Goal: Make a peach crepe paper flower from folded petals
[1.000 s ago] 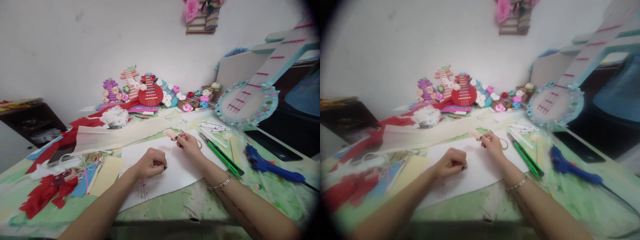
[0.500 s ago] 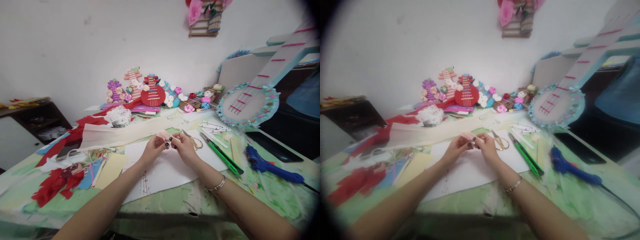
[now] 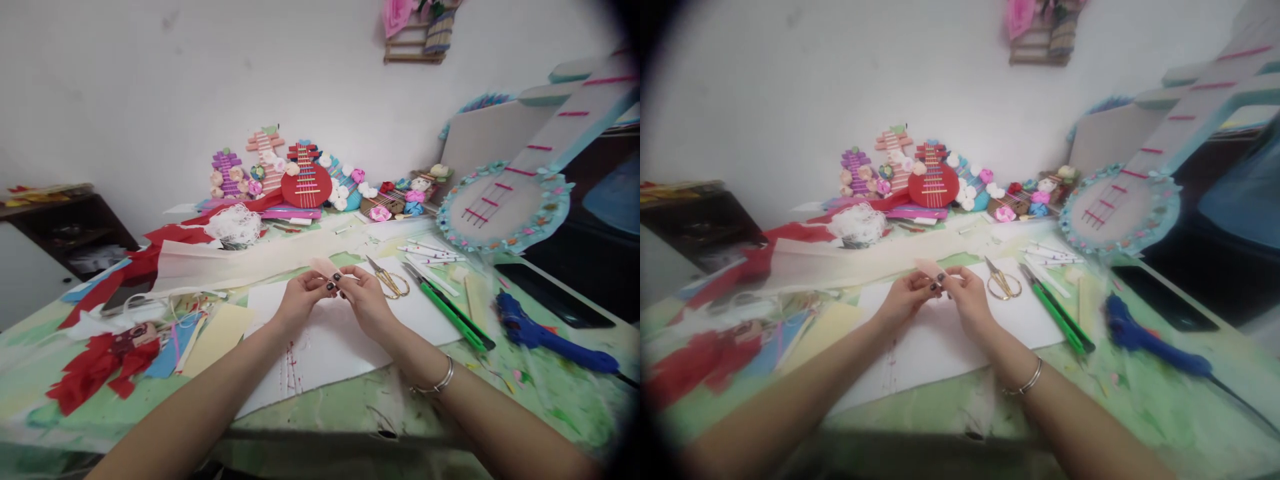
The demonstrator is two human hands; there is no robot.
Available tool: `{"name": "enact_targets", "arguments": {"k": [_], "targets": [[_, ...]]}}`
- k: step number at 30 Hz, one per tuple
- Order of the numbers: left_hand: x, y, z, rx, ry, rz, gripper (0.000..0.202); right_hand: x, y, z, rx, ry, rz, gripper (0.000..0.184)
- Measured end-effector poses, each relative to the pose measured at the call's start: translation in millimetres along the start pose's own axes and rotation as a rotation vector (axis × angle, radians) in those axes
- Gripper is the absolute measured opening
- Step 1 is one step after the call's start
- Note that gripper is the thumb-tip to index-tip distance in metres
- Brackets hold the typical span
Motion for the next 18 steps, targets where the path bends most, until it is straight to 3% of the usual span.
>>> {"name": "enact_targets", "arguments": {"k": [4,11,18], "targets": [[-5.3,-4.4,1.3,-0.051,0.035,-0.06,0.027,-3.1,-2.6,0.0,-0.025,0.064,-0.108,0.028],[-16.6,-18.6,8.0,-0.28,0.058,-0.233,0.028,-12.0,-11.0,-0.3,-0.091,0.104,-0.126,0.027],[-17.6,-20.8,8.0,-0.28,0.04,-0.304,0.019,-14.8,-22.0,-2.2,-0.076,0.086,0.072,0.025]]}}
Point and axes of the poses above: each hand's wrist, its own z-axis away from the middle knuckle, its own y-axis out of the palm, x = y × z, the point moved 9 cm from there along -z, towards the middle knuckle, and after that the axes turned 10 degrees about -z, right-handed, at the moved point
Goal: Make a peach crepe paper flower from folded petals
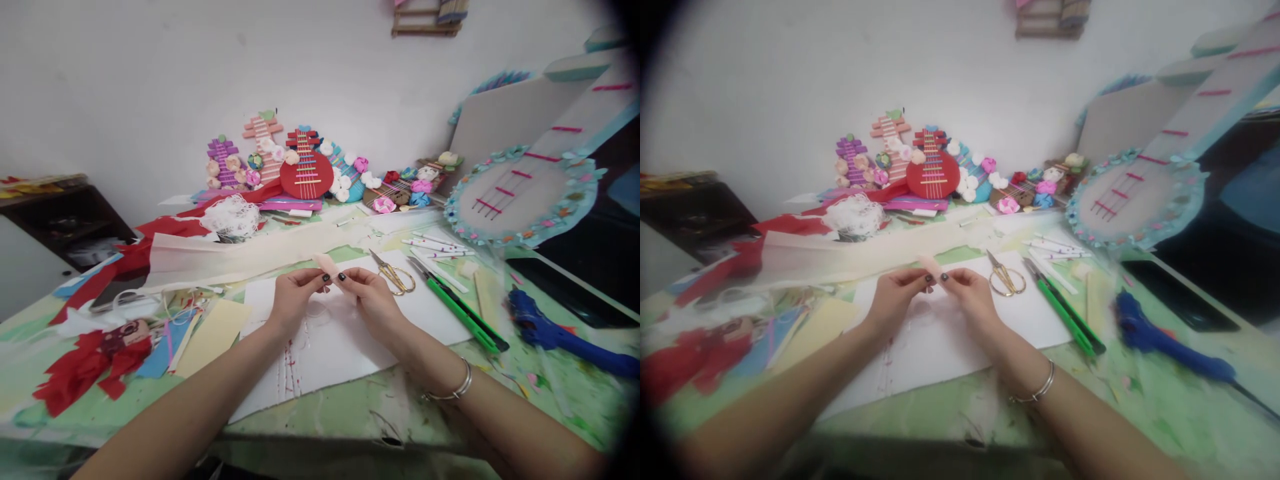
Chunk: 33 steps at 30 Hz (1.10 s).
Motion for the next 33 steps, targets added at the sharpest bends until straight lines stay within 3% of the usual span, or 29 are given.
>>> {"name": "enact_targets", "arguments": {"k": [4,13,26,33], "targets": [[0.6,-2.2,-3.1,0.006,0.021,-0.015,0.018,1.2,-5.9,-3.4,0.002,0.023,0.095,0.025],[-1.7,-0.9,-5.5,0.043,0.015,-0.063,0.018,13.7,-8.4,-6.7,0.019,-0.07,0.25,0.023],[5.2,8.7,-6.4,0.165,-0.03,-0.032,0.018,6.0,-2.4,-9.7,0.119,-0.011,0.191,0.029],[2.5,7.0,-7.8,0.129,0.021,0.034,0.021,2.5,-0.6,-8.3,0.101,0.072,0.025,0.03]]}}
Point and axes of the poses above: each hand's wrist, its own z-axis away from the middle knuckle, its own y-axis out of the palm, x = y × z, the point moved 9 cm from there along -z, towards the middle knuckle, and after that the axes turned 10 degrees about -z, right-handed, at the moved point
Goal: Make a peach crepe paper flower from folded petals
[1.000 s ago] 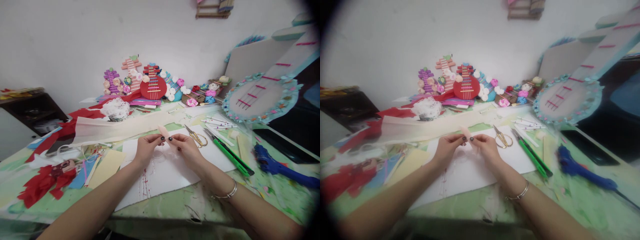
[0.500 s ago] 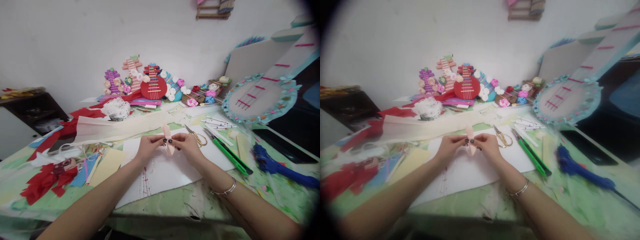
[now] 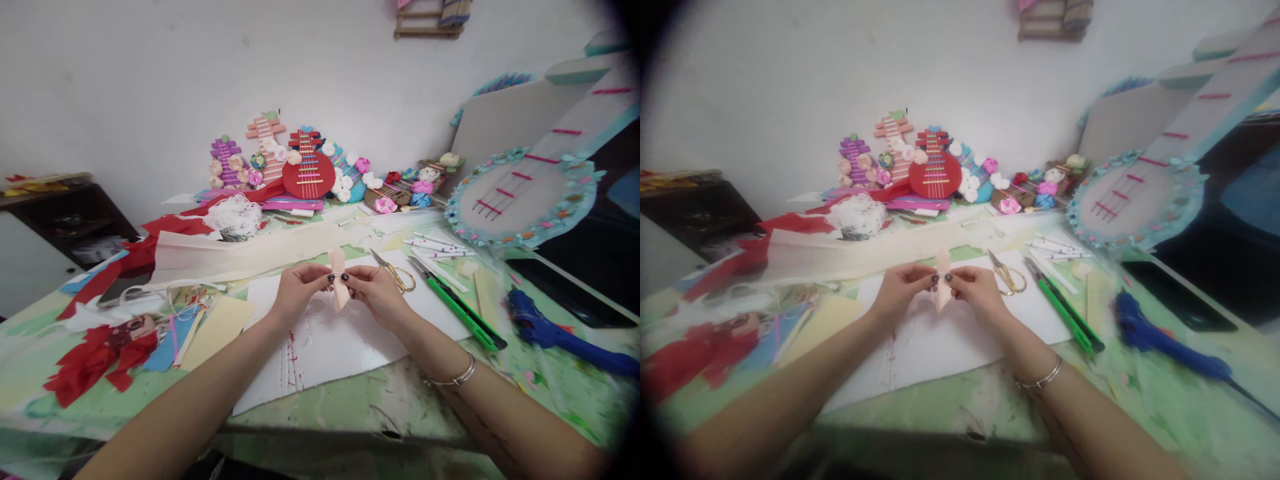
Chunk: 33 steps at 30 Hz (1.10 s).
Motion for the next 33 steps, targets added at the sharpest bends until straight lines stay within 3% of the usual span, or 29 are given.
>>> {"name": "enact_targets", "arguments": {"k": [5,11,22,33], "targets": [[-8.4,1.2,1.1,0.025,0.106,-0.032,0.016,-5.6,1.0,0.8,0.009,0.07,-0.138,0.026],[-15.6,4.1,2.0,0.074,0.211,-0.009,0.015,-1.2,8.3,5.4,0.039,0.095,-0.155,0.023],[-18.0,8.3,3.8,0.116,0.202,0.007,0.017,1.8,9.5,6.6,0.049,0.101,-0.148,0.024],[-24.3,8.3,5.8,0.114,0.258,-0.112,0.012,4.4,10.3,7.5,0.063,0.062,-0.129,0.023]]}}
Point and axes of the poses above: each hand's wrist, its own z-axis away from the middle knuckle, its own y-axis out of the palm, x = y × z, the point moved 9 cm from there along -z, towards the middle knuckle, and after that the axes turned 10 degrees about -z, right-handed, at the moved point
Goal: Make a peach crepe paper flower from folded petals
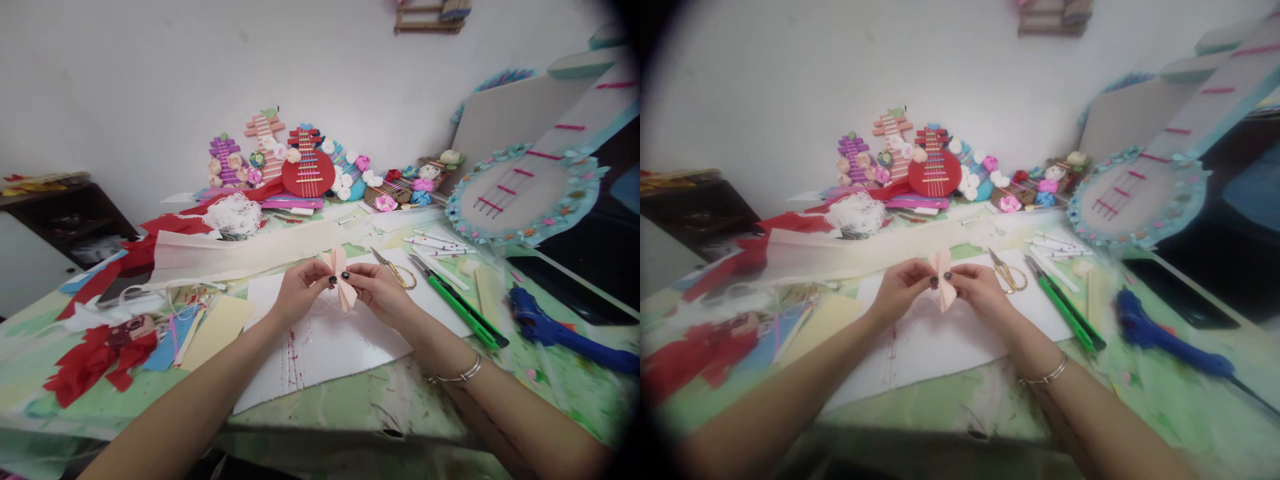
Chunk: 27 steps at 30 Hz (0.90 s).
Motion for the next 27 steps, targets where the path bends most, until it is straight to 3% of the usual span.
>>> {"name": "enact_targets", "arguments": {"k": [4,12,17,21,27], "targets": [[-1.0,-0.8,0.2,-0.007,0.034,-0.094,0.007,6.6,-3.5,-0.5,-0.027,-0.072,0.137,0.023],[-0.9,0.5,0.1,0.004,0.051,-0.204,0.004,27.8,6.5,5.4,0.02,-0.373,0.675,0.021],[-0.7,-3.6,2.4,-0.04,0.041,-0.222,0.006,28.4,4.5,5.2,-0.02,-0.413,0.8,0.022],[7.4,-5.6,4.3,-0.066,-0.061,-0.124,0.02,29.5,1.3,5.9,-0.063,-0.436,0.783,0.019],[25.0,-3.8,8.0,-0.104,-0.318,0.061,0.033,29.6,2.8,9.4,-0.087,-0.46,0.76,0.018]]}}
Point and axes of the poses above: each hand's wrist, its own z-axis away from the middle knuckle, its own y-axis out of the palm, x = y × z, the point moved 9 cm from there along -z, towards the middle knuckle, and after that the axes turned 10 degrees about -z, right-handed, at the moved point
